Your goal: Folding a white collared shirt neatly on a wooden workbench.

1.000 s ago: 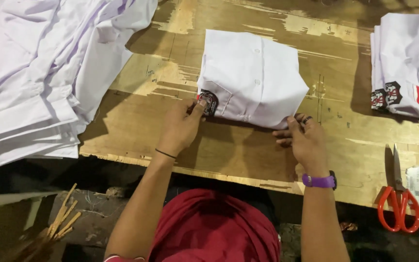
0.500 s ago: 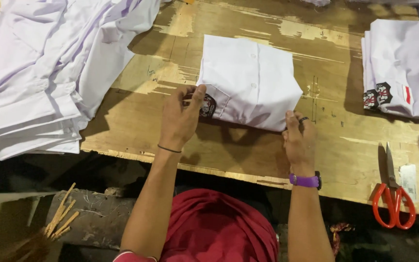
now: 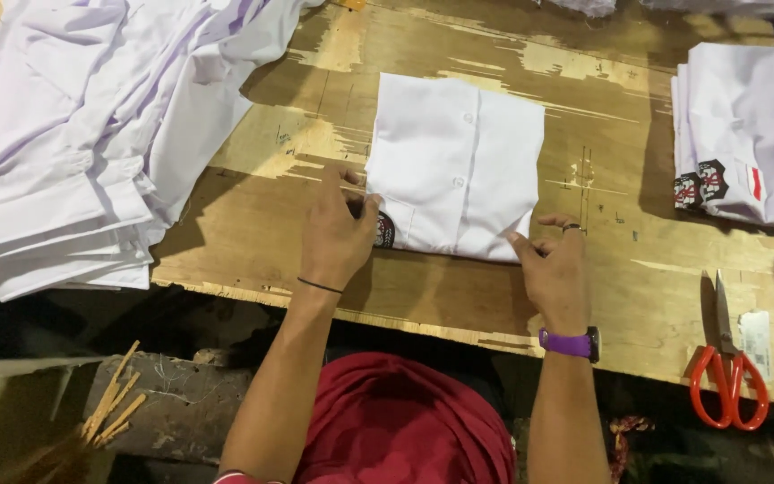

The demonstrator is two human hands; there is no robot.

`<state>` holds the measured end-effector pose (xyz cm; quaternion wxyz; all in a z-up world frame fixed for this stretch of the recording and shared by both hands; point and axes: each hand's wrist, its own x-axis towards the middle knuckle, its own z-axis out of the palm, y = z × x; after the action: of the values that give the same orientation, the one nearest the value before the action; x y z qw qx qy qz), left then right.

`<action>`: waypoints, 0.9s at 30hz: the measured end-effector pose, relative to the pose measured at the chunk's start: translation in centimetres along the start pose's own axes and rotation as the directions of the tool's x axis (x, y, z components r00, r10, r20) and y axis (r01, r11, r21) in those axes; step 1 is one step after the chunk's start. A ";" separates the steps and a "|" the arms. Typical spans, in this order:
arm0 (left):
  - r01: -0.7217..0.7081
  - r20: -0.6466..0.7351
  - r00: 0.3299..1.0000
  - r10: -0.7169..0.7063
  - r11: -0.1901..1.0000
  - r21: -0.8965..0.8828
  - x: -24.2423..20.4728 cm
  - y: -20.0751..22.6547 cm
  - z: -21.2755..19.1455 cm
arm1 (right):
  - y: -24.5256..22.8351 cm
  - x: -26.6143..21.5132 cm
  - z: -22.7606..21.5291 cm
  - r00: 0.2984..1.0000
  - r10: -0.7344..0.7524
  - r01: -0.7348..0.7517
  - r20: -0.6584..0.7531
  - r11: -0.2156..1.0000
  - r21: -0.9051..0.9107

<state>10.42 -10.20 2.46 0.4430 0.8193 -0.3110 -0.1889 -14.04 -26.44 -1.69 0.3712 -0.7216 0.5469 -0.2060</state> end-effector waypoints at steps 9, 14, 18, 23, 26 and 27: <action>-0.363 -0.061 0.908 0.415 0.851 0.379 -0.2 3.5 1.1 | -5.3 -1.3 -0.7 0.847 -0.499 0.451 -0.185 0.857 -0.248; -0.426 0.139 0.900 0.413 0.770 0.475 2.0 4.9 5.5 | -7.8 2.7 4.7 0.704 -0.696 0.690 0.144 0.622 -0.371; -0.319 0.175 0.947 0.269 0.726 0.610 4.3 1.2 8.2 | -6.2 4.9 7.4 0.723 -0.593 0.685 0.355 0.544 -0.486; -0.256 0.170 0.967 0.191 0.736 0.626 4.3 1.3 8.0 | -6.3 5.7 6.7 0.745 -0.529 0.665 0.406 0.639 -0.388; -0.258 0.176 0.966 0.190 0.775 0.577 4.9 2.6 7.0 | -6.2 7.3 5.7 0.694 -0.675 0.719 0.250 0.668 -0.192; -0.261 0.180 0.964 0.194 0.812 0.522 5.0 3.1 6.6 | -6.0 7.9 5.4 0.595 -0.803 0.799 0.035 0.587 -0.128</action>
<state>9.15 -18.91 1.34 0.1940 0.8549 -0.4732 -0.0873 -3.96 -31.44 -1.46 0.1837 -0.9100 0.1809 -0.3246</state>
